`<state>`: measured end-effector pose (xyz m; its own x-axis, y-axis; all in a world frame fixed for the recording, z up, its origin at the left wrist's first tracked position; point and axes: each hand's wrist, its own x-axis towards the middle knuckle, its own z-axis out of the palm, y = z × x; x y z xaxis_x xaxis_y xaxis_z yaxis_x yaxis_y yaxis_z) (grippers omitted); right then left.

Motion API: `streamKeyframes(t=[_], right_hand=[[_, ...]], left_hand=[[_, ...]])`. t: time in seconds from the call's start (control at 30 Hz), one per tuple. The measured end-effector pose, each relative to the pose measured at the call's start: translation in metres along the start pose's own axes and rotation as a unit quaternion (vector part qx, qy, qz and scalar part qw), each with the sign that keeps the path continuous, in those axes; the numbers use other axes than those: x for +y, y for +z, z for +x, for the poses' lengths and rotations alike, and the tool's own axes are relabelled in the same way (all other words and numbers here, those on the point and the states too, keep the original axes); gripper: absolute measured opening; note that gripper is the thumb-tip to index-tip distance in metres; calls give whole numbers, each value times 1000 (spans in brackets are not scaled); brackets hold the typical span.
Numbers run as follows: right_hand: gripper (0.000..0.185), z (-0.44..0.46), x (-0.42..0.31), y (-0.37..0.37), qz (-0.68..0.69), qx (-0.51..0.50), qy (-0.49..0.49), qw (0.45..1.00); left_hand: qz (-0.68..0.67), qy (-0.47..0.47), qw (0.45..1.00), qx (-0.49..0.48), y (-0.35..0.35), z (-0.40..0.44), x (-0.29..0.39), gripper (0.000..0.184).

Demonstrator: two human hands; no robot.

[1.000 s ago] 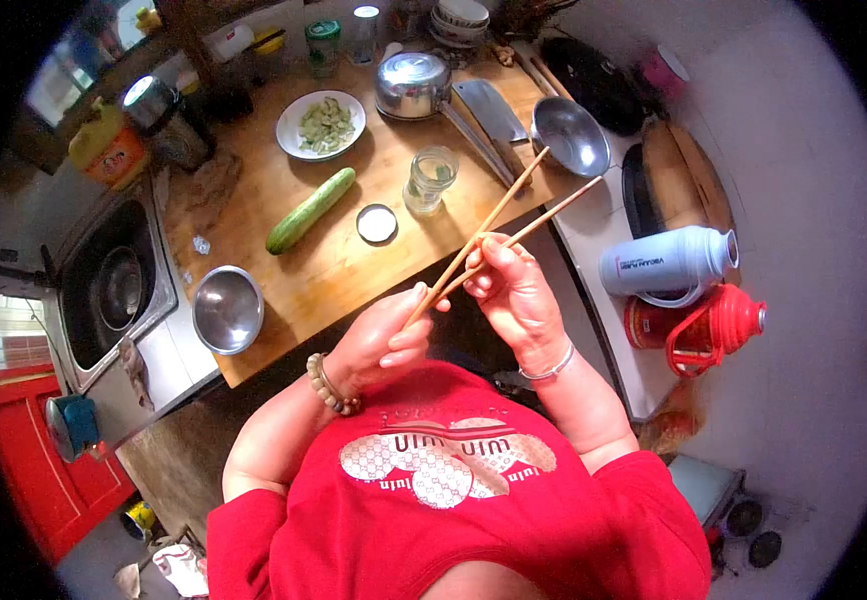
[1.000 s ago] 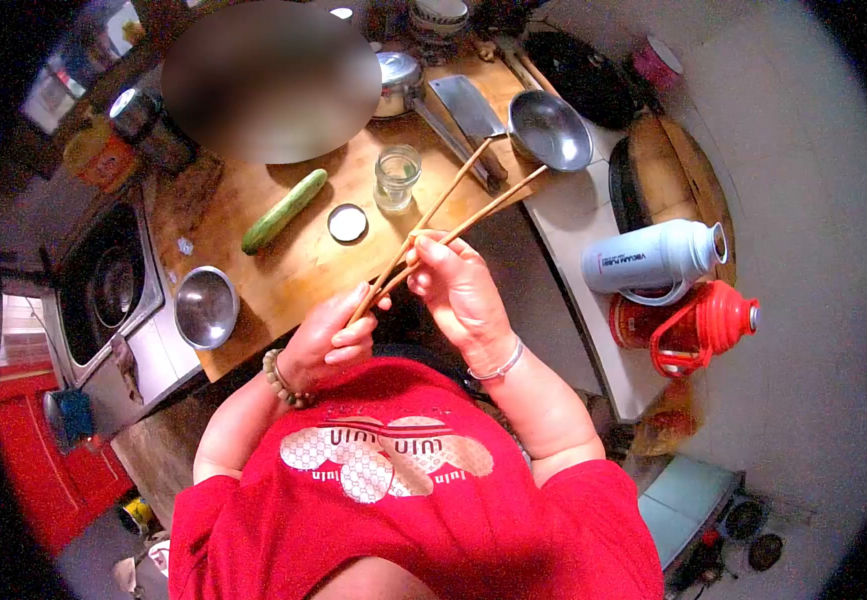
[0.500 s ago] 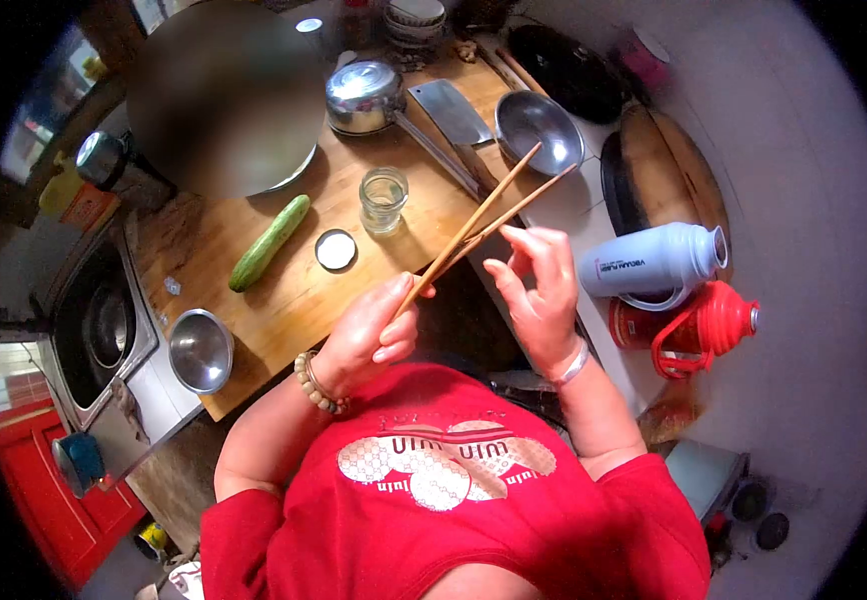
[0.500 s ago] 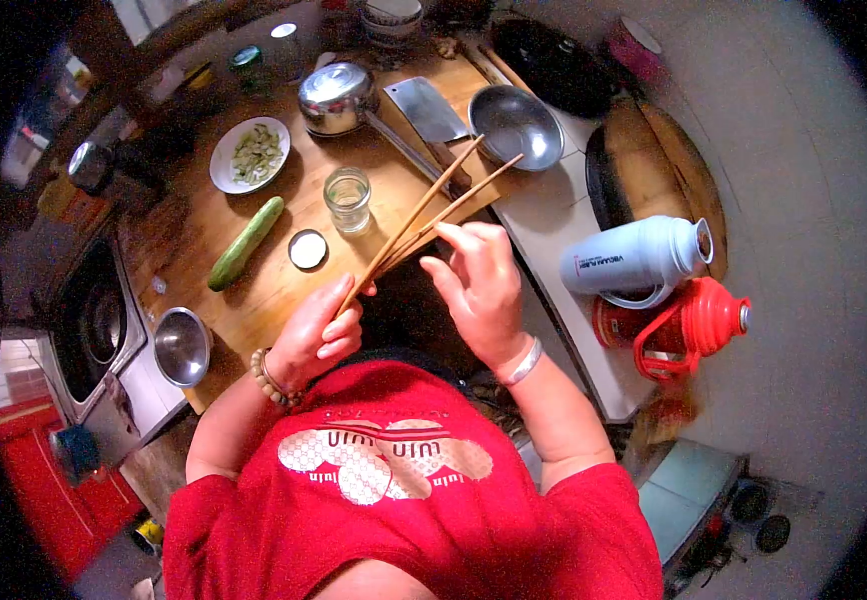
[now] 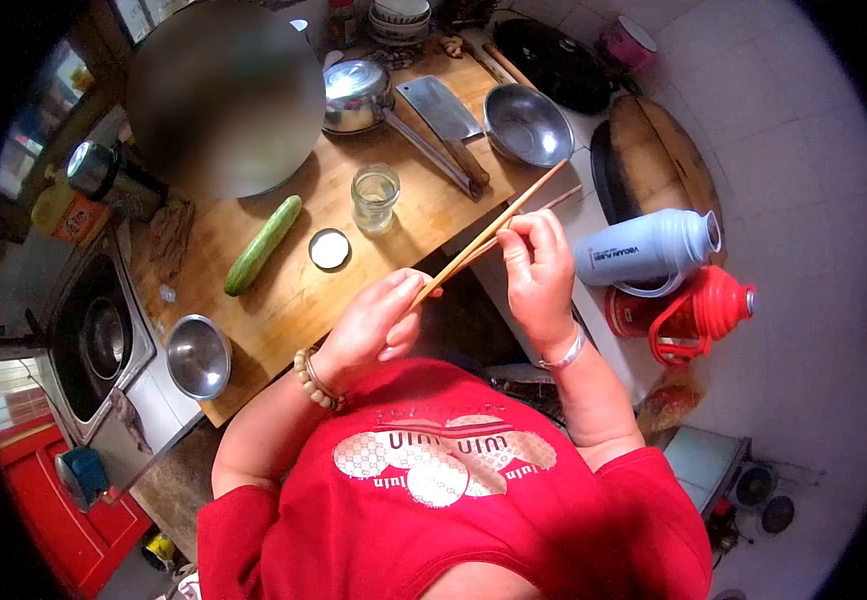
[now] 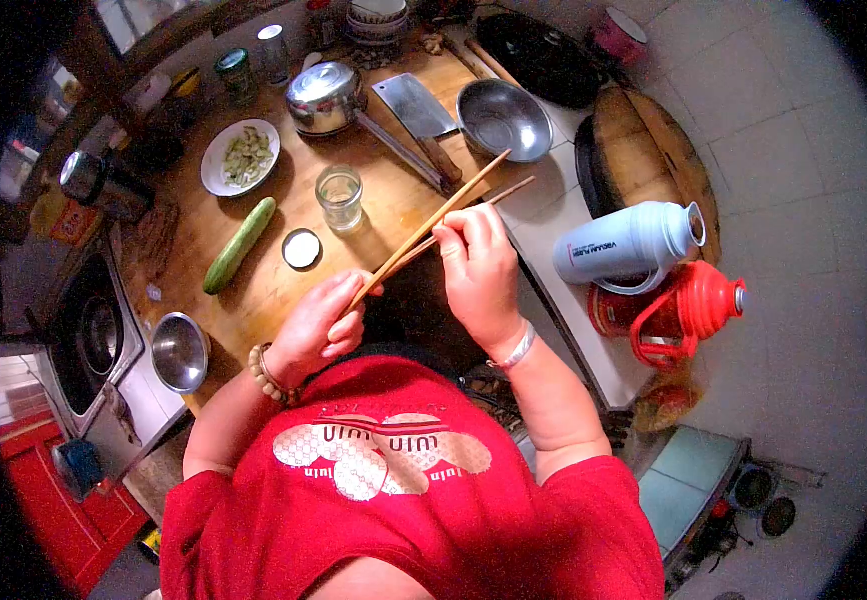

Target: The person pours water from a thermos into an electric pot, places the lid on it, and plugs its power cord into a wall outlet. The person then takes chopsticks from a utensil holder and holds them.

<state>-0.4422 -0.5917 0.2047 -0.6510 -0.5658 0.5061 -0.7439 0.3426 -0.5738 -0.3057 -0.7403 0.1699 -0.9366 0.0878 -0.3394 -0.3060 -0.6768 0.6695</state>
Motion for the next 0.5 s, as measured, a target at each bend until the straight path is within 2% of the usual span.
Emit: streamKeyframes(t=[0.03, 0.07, 0.1, 0.23, 0.27, 0.33, 0.43, 0.5], right_hand=[[7, -3, -1, -1, -2, 0, 1, 1000], [8, -5, -2, -2, 142, 8, 94, 985], [9, -7, -4, -2, 281, 17, 184, 942], [6, -9, -9, -15, 510, 17, 245, 825], [6, -10, -9, -18, 508, 18, 244, 826], [10, -14, -9, -26, 654, 3, 239, 718], [12, -23, -11, -37, 656, -26, 230, 719], [11, -38, -17, -49, 515, -43, 290, 805]], left_hand=[[-1, 7, 1000, -11, 0, -1, -1, 30], [-1, 6, 1000, -13, -1, -2, -2, 30], [-5, 10, 1000, -16, -2, -3, -3, 30], [-34, 7, 999, -28, -4, -10, -4, 29], [-34, 6, 999, -31, -6, -10, -5, 29], [-54, 0, 998, -41, -8, -9, -8, 30], [-81, -16, 996, -45, -8, -8, -10, 32], [-80, -22, 995, -46, -8, -9, -11, 32]])
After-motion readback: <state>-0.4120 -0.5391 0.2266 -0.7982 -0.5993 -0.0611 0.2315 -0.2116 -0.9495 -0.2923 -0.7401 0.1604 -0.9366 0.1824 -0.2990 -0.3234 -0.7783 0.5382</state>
